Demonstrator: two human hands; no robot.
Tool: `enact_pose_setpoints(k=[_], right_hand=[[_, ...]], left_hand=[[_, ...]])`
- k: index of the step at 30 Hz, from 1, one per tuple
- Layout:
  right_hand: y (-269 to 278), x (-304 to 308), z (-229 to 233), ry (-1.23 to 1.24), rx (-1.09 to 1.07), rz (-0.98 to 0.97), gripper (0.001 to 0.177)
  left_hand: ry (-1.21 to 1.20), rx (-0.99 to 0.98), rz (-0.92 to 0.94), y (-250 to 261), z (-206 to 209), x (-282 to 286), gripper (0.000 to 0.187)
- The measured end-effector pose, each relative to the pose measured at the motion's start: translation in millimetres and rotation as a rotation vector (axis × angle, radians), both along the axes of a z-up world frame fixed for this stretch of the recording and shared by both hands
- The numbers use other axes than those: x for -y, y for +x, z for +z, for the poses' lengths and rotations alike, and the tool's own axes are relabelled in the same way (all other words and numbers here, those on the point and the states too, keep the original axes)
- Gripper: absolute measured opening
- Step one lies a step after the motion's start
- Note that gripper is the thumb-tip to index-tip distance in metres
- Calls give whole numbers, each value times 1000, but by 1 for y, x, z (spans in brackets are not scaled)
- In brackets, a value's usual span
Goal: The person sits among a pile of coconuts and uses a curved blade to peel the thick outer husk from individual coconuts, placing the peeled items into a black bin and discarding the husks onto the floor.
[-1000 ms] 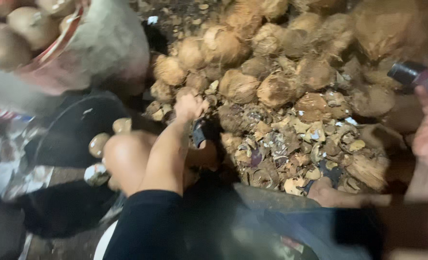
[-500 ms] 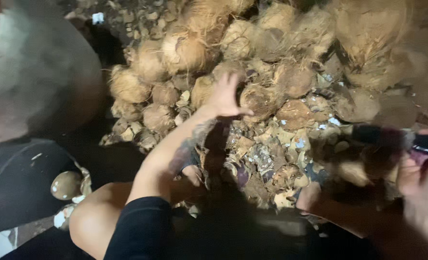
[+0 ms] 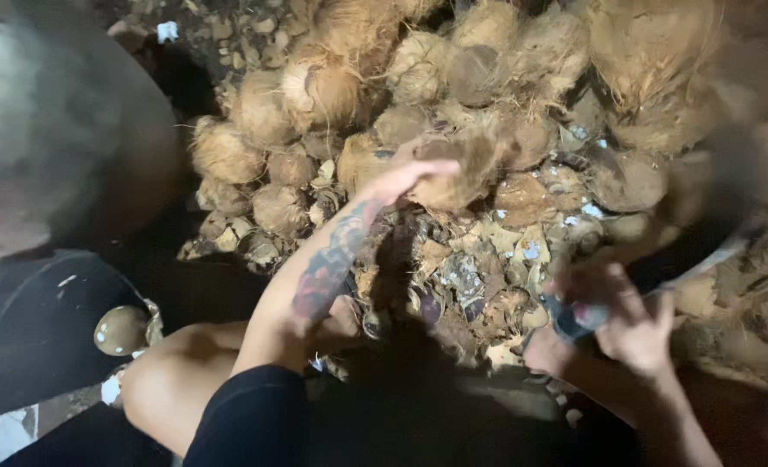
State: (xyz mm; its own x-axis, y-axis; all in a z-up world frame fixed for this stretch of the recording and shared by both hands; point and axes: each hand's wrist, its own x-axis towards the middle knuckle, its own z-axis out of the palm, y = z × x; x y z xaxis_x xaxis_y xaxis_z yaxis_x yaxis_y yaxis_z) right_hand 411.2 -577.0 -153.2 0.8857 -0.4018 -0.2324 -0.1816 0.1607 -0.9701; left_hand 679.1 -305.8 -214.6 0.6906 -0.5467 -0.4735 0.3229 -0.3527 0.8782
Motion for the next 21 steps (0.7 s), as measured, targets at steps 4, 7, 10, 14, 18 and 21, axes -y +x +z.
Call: enact_pose_setpoints(k=[4, 7, 10, 14, 18, 21], right_hand=[[4, -26, -1, 183, 151, 197, 12], [-5, -39, 0, 191, 249, 323, 24], [-8, -63, 40, 214, 411, 371, 20], [-17, -77, 106, 200, 543, 409, 21], [-36, -92, 136, 97, 588, 495, 31], [-39, -99, 124, -79, 675, 408, 31]], left_hand=[[-731, -759, 342, -31, 45, -38, 92], [-1005, -636, 560, -73, 27, -45, 85], [-1040, -564, 771, -89, -52, -59, 94], [-1012, -651, 807, -107, -87, -80, 68], [-1086, -670, 809, -111, -116, -91, 85], [-895, -595, 833, -125, -72, -85, 81]])
